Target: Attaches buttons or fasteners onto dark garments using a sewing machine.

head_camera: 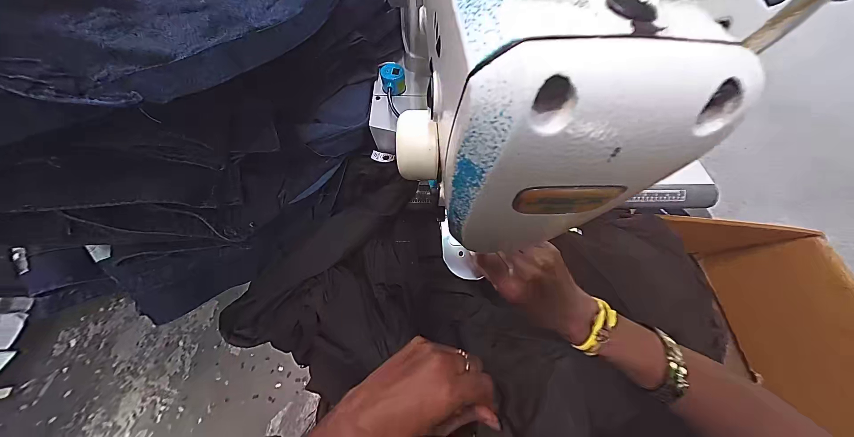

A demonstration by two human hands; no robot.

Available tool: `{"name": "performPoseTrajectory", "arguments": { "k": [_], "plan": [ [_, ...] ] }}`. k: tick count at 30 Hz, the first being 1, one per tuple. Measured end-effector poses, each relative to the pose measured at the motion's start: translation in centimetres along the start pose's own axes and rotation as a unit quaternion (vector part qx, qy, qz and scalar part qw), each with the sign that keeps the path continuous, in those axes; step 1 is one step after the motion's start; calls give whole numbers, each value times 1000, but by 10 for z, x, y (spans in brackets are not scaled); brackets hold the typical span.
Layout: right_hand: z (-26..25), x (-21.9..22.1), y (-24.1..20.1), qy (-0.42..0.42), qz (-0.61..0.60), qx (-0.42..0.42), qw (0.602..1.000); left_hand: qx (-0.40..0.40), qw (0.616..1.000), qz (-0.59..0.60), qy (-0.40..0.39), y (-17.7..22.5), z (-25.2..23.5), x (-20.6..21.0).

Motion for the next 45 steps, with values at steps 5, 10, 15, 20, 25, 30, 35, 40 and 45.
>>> {"name": "performPoseTrajectory", "arguments": {
  "k": [5,10,15,20,25,30,35,40,45],
  "plan": [
    [3,-2,5,11,-95,104,990,-73,990,-25,122,-16,-20,-27],
    [38,-5,8,-142,-318,278,895,-183,946,54,260,-54,-23,-76],
    [45,12,46,-99,-338,392,850,-309,879,199,305,-90,-31,-84],
    [45,20,58,-70,-307,423,850,-330,873,149,328,-93,-35,-85],
    [45,18,71,-105,-192,375,901,-337,874,139,321,-95,-32,-80],
    [58,16,131,-93,80,305,945,-338,870,154,324,-96,-34,-76],
    [52,42,146,-141,106,259,950,-337,864,159,339,-96,-34,-75],
    [56,50,141,-144,104,244,953,-335,863,159,344,-92,-32,-74],
    [65,51,155,-125,115,259,951,-316,860,197,350,-98,-33,-70]
  ]
}}
Point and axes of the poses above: each hand's wrist, its own z-axis away from the middle knuckle, its own x-axis out of the palm, y = z × x, the point moved 6 cm from there along -z, towards the middle knuckle, and after that the axes turned 9 degrees about y, right-handed, at the moved point
